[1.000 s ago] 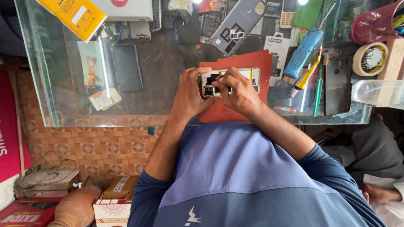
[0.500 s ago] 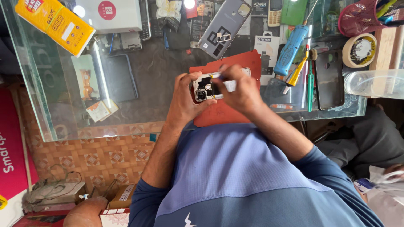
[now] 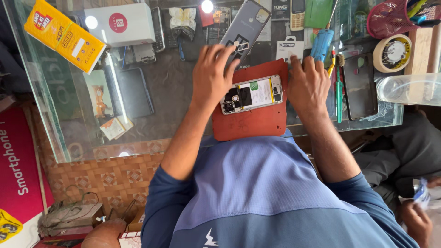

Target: The person uses a blue screwdriver to remove screws from the internal frame of a disassembled white smartphone. They then use a hot air gun to heat the back cover of a separate grey smartphone, likely to soften adhesive for removal.

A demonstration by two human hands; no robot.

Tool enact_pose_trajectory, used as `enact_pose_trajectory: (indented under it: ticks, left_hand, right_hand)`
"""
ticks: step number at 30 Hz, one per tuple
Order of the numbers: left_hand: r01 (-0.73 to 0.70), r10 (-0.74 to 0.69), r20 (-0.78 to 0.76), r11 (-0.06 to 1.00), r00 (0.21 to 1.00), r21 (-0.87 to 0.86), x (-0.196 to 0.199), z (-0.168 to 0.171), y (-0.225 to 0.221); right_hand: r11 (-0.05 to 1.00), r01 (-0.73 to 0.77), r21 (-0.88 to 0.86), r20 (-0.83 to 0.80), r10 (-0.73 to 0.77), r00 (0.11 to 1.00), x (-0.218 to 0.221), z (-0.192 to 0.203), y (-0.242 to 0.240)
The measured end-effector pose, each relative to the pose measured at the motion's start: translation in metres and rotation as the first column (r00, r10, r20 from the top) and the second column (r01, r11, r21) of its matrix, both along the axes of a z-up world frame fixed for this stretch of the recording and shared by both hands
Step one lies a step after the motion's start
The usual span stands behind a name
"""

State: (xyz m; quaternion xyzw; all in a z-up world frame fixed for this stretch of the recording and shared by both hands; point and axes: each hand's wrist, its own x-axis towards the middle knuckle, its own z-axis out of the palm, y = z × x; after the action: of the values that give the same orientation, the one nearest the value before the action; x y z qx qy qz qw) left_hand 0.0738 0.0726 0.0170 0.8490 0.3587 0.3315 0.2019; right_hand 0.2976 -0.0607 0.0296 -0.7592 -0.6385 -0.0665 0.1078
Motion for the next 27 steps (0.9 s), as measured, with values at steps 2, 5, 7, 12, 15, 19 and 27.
enact_pose_trajectory:
  ticks: [2,5,7,12,15,19,27]
  left_hand:
    - [0.022,-0.021,-0.035,0.999,0.999,0.035,0.014,-0.010,0.020]
    - [0.095,-0.085,-0.129,0.993,0.988,0.072,0.032,-0.023,0.039]
    - [0.148,-0.131,-0.182,0.985,0.975,0.088,0.038,-0.029,0.043]
    - [0.186,-0.153,-0.295,0.979,0.943,0.087,0.047,-0.031,0.046]
    - [0.195,-0.149,-0.338,0.975,0.929,0.107,0.048,-0.019,0.043]
    - [0.117,-0.125,-0.106,0.990,0.986,-0.083,0.023,0.000,0.024]
    - [0.280,0.265,0.599,0.696,0.755,-0.661,-0.047,0.005,-0.019]
  right_hand:
    - [1.000,-0.020,0.024,-0.015,0.020,1.000,-0.002,0.002,0.003]
    - [0.995,-0.064,0.079,-0.116,0.073,0.991,-0.007,0.012,0.008]
    - [0.989,-0.092,0.120,-0.202,0.115,0.973,-0.012,0.019,0.014]
    - [0.979,-0.162,0.126,-0.327,0.195,0.924,-0.020,0.030,0.038]
    - [0.978,-0.183,0.104,-0.415,0.210,0.886,-0.023,0.029,0.057]
    - [0.955,-0.266,0.135,-0.480,0.298,0.825,-0.018,0.015,0.082]
    - [0.921,-0.343,0.184,-0.409,0.388,0.826,-0.039,-0.025,0.113]
